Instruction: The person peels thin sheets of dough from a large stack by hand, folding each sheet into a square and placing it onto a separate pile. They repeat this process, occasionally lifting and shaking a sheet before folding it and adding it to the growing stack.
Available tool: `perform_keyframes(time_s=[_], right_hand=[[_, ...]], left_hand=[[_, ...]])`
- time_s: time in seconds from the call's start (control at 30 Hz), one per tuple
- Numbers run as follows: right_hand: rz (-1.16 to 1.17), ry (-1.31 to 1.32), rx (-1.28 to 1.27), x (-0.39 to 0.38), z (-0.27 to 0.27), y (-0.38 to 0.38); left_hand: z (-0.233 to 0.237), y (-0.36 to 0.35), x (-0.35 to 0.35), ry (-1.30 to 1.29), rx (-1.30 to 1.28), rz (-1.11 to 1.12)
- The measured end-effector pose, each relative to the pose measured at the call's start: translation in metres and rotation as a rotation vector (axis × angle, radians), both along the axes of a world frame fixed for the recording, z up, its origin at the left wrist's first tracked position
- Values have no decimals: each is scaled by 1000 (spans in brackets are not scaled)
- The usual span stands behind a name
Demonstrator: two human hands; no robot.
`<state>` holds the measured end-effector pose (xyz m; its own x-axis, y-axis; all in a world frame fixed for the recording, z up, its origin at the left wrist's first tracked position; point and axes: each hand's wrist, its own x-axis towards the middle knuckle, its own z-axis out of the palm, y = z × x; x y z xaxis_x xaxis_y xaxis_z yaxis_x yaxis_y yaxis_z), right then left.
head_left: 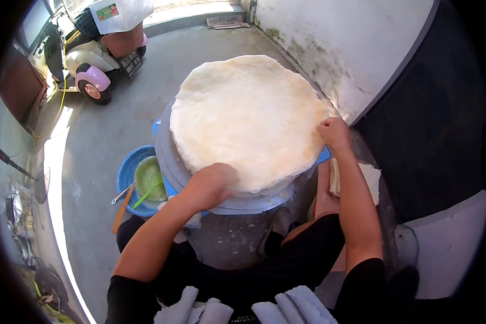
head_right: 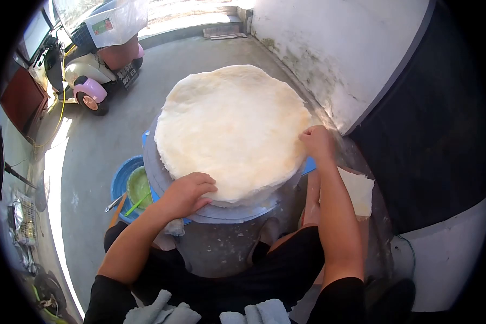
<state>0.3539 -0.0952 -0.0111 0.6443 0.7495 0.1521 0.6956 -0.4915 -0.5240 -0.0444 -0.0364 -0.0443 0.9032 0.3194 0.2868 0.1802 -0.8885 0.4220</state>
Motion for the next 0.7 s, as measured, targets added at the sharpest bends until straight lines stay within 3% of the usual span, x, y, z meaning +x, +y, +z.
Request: perform_keyframes(time_s=[0.13,0.47,0.5,0.57,0.63,0.67,0.7], right_hand=[[-33,-202,-52,-8,0,11],[61,82,85,-6,-12,24],[90,183,91,-3,-18,22],[115,280,98,-7,-19,14],[78,558,329,-28,-10,3],[75,558,332,-31,-8,0],[43,688,366,-32,-6,-3]], left_hand=[[0,-1,8,-31,-34,67],[13,-4,50,-174,-273,72],[15,-4,62,-167,-271,70],[21,-1,96,-138,-704,205],[21,10,136,-114,-633,178],[24,12,155,-113,-630,175],[29,12,174,-46,-744,229]])
